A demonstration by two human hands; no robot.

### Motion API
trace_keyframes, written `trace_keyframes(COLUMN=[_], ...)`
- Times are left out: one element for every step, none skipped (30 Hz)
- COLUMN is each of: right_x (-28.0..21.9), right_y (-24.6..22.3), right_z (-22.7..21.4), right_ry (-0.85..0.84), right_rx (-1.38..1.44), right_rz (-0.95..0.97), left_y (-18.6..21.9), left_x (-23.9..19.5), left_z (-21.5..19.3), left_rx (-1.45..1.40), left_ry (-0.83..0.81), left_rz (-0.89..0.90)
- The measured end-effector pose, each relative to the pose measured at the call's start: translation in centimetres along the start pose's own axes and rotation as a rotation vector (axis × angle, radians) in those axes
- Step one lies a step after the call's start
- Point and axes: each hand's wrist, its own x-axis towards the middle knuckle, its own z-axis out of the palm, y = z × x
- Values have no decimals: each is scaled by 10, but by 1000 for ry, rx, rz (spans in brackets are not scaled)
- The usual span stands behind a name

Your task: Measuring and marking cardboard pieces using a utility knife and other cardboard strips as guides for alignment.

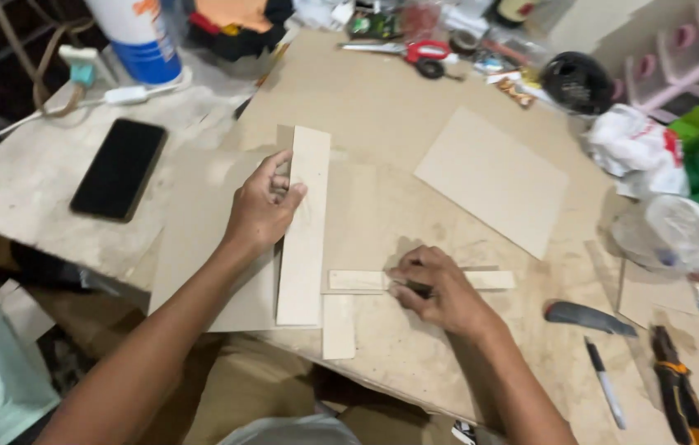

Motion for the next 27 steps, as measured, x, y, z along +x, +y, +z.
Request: trace_keyframes(right_x=[-1, -3, -6, -6, -7, -8, -7, -6, -5, -5, -4, -3, -1, 2, 5, 5, 5, 5, 6, 6, 7, 8, 8, 8, 9, 9, 10], right_y=[2, 4, 7, 7, 7, 7, 5, 3, 2, 1, 0, 0, -6, -12, -18, -18, -17, -17, -17, -19, -20, -19, -19, -19, -19, -20, -21], right_z=[2, 3, 3, 4, 4, 4, 4, 4, 3, 3, 2, 2, -1, -4, -7, -6, -6, -7, -7, -8, -9, -9, -9, -9, -9, -9, -10], right_ry=[-9, -14, -17, -24, -31, -38, -44, -50, -54, -59, -76, -93, -95, -84, -76, -81, -86, -91, -95, -102, -108, -110, -115, -120, -122, -123, -122], right_rx=[6, -10, -29, -26, -41, -57, -52, -60, -68, -64, -63, -63, -57, -35, -15, -12, -13, -15, -15, -18, -21, -19, -21, -23, -21, -20, -19], right_rz=[-3, 42, 91, 93, 110, 127, 134, 155, 177, 184, 197, 209, 214, 226, 236, 239, 255, 271, 275, 284, 290, 292, 293, 295, 295, 296, 298], left_y=[0, 1, 2, -3, -8, -13, -14, -15, -16, -7, 3, 13, 8, 3, -2, -7, -12, -17, -21, -25, -28, -30, -33, -35, -34, -33, -32], left_x=[-1, -2, -1, 0, 1, 2, -4, -9, -13, -26, -37, -49, -51, -53, -56, -57, -57, -58, -57, -56, -56, -55, -55, -56, -56, -56, -56], left_z=[-2, -3, -3, -7, -11, -14, -22, -30, -38, -43, -49, -55, -51, -48, -44, -41, -38, -34, -31, -28, -26, -23, -22, -20, -18, -17, -15], left_rx=[0, 2, 3, 2, 151, 300, 300, 339, 374, 373, 450, 523, 523, 630, 734, 732, 724, 715, 711, 719, 730, 729, 728, 727, 727, 733, 739], left_ry=[5, 9, 6, 6, 50, 92, 86, -36, -160, -167, -379, -592, -599, -657, -710, -714, -684, -654, -658, -639, -617, -619, -600, -581, -582, -571, -559], left_rz=[-9, -29, -48, -55, 126, 308, 300, 492, 687, 681, 752, 820, 815, 773, 729, 723, 744, 764, 762, 792, 821, 819, 828, 837, 834, 836, 840])
